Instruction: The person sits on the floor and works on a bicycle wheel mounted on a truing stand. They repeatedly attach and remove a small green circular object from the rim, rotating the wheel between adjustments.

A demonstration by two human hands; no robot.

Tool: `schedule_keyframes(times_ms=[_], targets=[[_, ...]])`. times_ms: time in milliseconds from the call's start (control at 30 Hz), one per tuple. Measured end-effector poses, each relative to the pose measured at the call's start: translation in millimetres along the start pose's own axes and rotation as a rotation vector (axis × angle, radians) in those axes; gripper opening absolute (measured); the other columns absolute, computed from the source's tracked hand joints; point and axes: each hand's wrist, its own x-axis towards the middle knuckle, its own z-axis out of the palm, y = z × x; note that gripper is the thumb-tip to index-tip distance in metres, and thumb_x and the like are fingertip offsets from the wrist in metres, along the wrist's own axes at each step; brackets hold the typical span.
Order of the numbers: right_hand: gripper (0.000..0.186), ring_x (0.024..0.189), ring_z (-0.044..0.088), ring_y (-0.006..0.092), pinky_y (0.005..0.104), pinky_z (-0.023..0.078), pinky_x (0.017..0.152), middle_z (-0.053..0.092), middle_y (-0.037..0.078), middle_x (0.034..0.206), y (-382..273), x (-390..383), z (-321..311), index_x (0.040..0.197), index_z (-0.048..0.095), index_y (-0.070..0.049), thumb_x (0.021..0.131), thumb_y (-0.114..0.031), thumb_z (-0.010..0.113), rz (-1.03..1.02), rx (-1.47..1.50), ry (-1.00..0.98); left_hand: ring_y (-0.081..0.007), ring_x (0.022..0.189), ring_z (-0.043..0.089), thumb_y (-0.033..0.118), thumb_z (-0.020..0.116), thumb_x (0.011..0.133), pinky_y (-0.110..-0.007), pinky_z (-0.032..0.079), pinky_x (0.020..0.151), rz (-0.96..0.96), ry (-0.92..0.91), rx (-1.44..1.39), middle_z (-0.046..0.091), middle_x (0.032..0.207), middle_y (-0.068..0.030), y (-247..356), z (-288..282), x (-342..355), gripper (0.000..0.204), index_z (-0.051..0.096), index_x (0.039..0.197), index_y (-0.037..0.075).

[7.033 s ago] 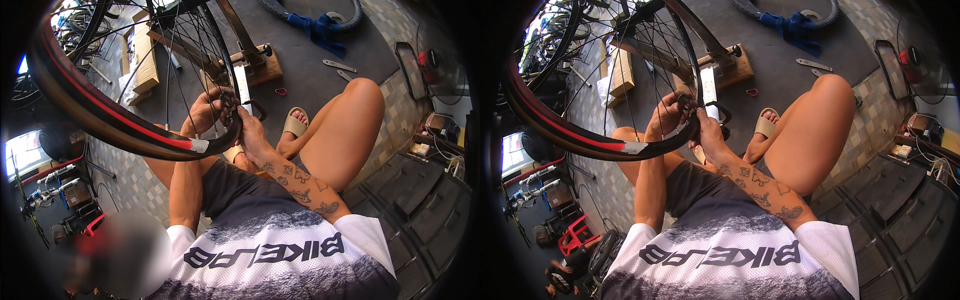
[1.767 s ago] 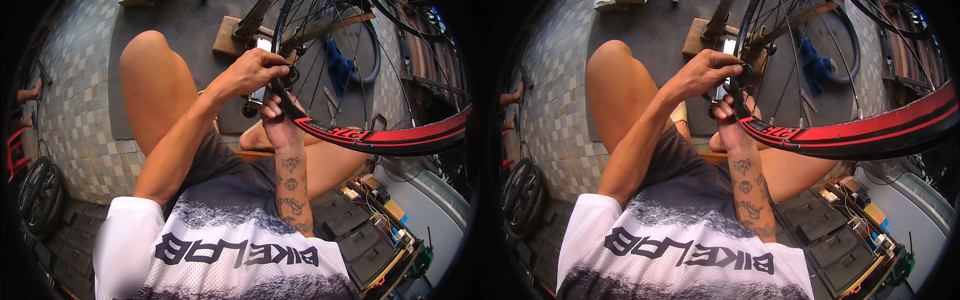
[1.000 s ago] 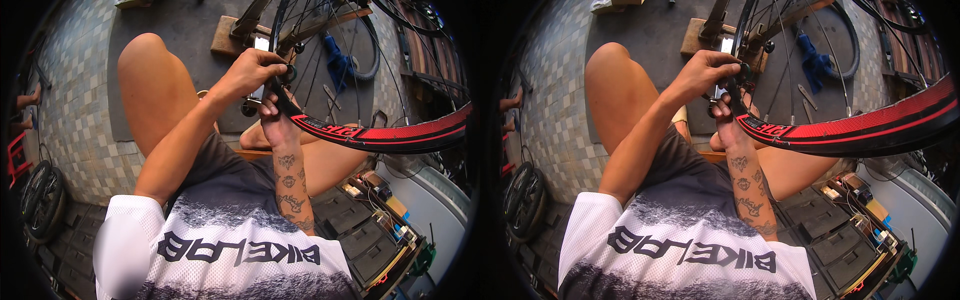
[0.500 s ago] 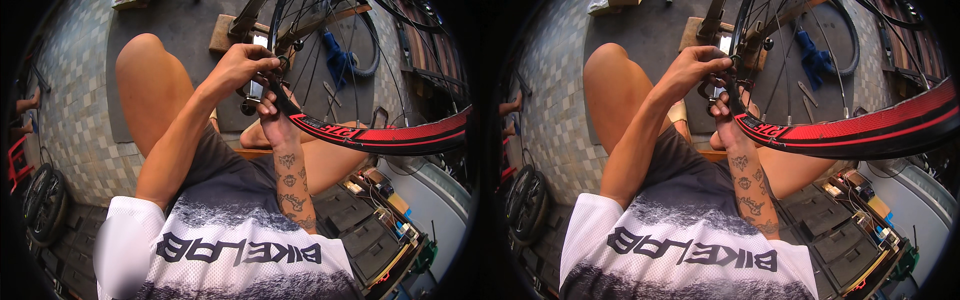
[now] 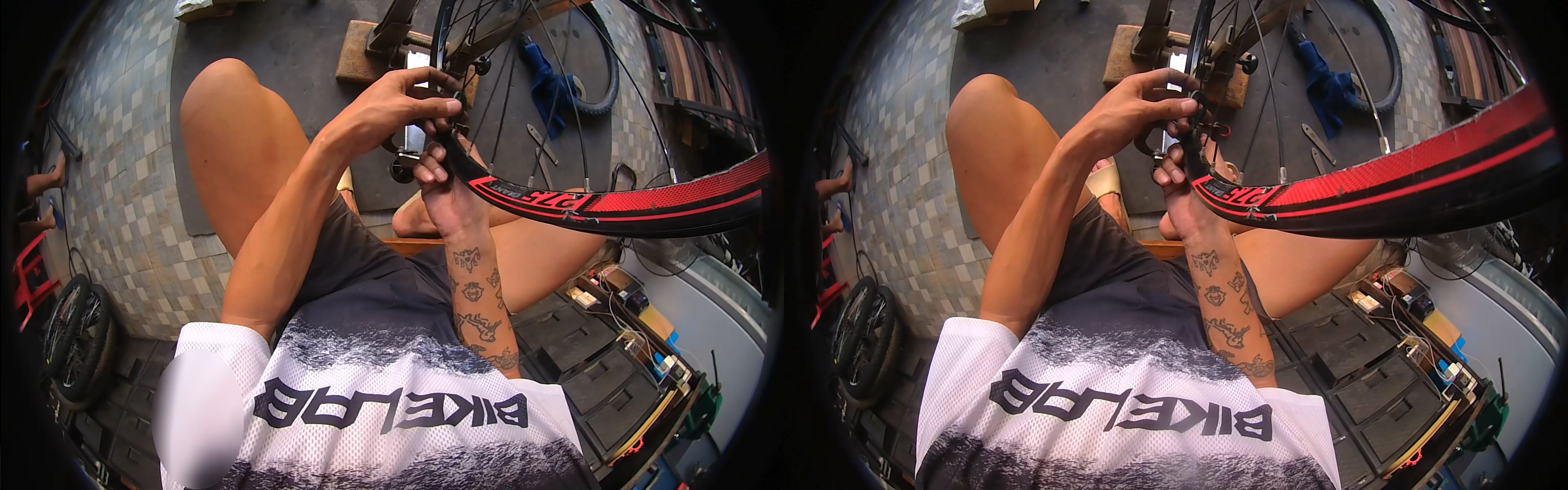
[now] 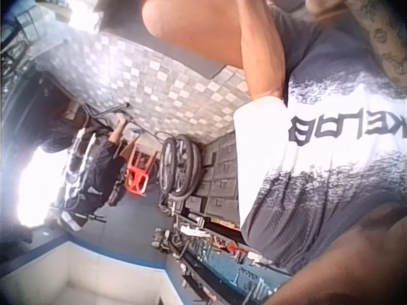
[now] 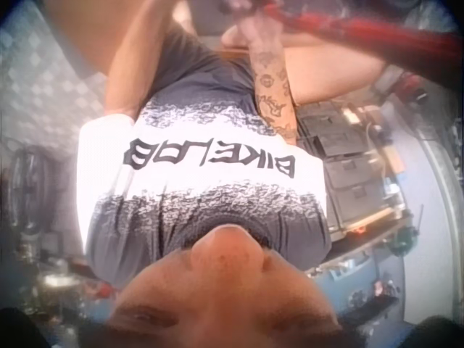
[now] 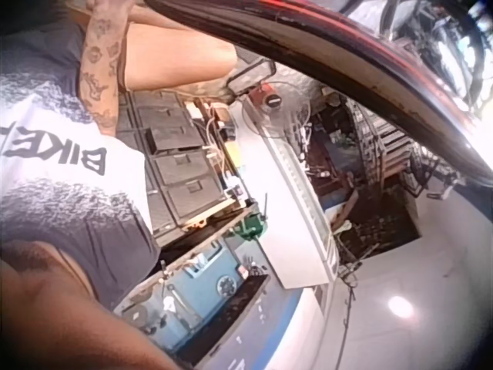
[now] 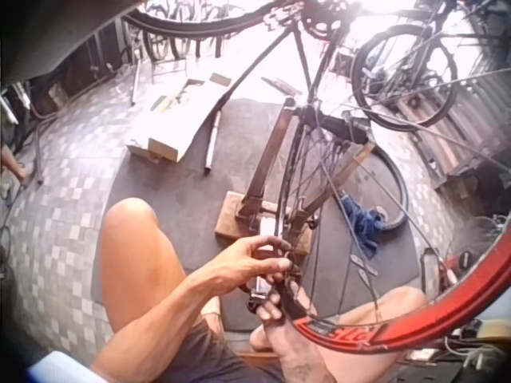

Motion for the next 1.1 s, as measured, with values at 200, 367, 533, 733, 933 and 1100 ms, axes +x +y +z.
schedule_keyframes(times_ms=[200,367,533,733,933,1100], targets=[[0.036,0.07,0.053,0.0141,0.0304,0.047,0.069,0.063,0.01,0.104,1,-1,1,0.135,0.061,-0.001,0.113,-0.026,0.047,0.001,0.01,-0.015,-0.0121,0.087,0.068,0.028,0.08,0.097,-0.03,0.056,0.084,0.013,-0.079,-0.072,0.074,0.096,-0.0058,-6,-6,5,0.05,0.068,0.137,0.002],[0.036,0.069,0.052,0.0138,0.03,0.047,0.068,0.062,0.009,0.102,1,-2,6,0.133,0.063,-0.002,0.113,-0.025,0.046,0.002,0.018,0.026,-0.0133,0.087,0.069,0.029,0.081,0.096,-0.032,0.056,0.085,0.046,-0.105,0.015,0.075,0.099,-0.007,-1,-8,7,0.049,0.069,0.135,0.001],[0.033,0.068,0.052,0.0141,0.03,0.046,0.067,0.06,0.009,0.097,-1,0,5,0.128,0.064,0.0,0.111,-0.022,0.046,0.027,0.084,-0.039,-0.0139,0.084,0.069,0.032,0.081,0.096,-0.032,0.056,0.085,0.053,-0.191,0.14,0.075,0.1,-0.0075,1,-14,18,0.05,0.071,0.132,0.0],[0.028,0.064,0.05,0.0132,0.0317,0.045,0.065,0.059,0.004,0.085,-3,5,-3,0.118,0.064,-0.01,0.112,-0.032,0.047,0.048,0.024,0.062,-0.0144,0.096,0.069,0.023,0.078,0.097,-0.032,0.056,0.085,-0.021,-0.205,0.084,0.077,0.112,-0.0089,-2,-12,19,0.044,0.068,0.136,0.004],[0.022,0.066,0.054,0.0148,0.0319,0.045,0.064,0.061,0.005,0.087,5,8,4,0.106,0.065,-0.015,0.11,-0.032,0.051,-0.077,-0.025,0.194,-0.0104,0.073,0.065,0.02,0.089,0.086,-0.029,0.052,0.064,0.046,0.196,0.275,0.072,0.085,-0.0004,3,28,20,0.029,0.072,0.099,0.001],[0.023,0.08,0.064,0.0151,0.0349,0.052,0.07,0.068,0.003,0.095,19,11,12,0.114,0.065,-0.017,0.108,-0.038,0.057,-0.11,-0.051,0.393,-0.0395,0.075,0.073,0.022,0.085,0.085,-0.047,0.056,0.07,0.287,0.571,0.604,0.073,0.079,-0.0231,-7,55,15,0.032,0.068,0.097,-0.002]])
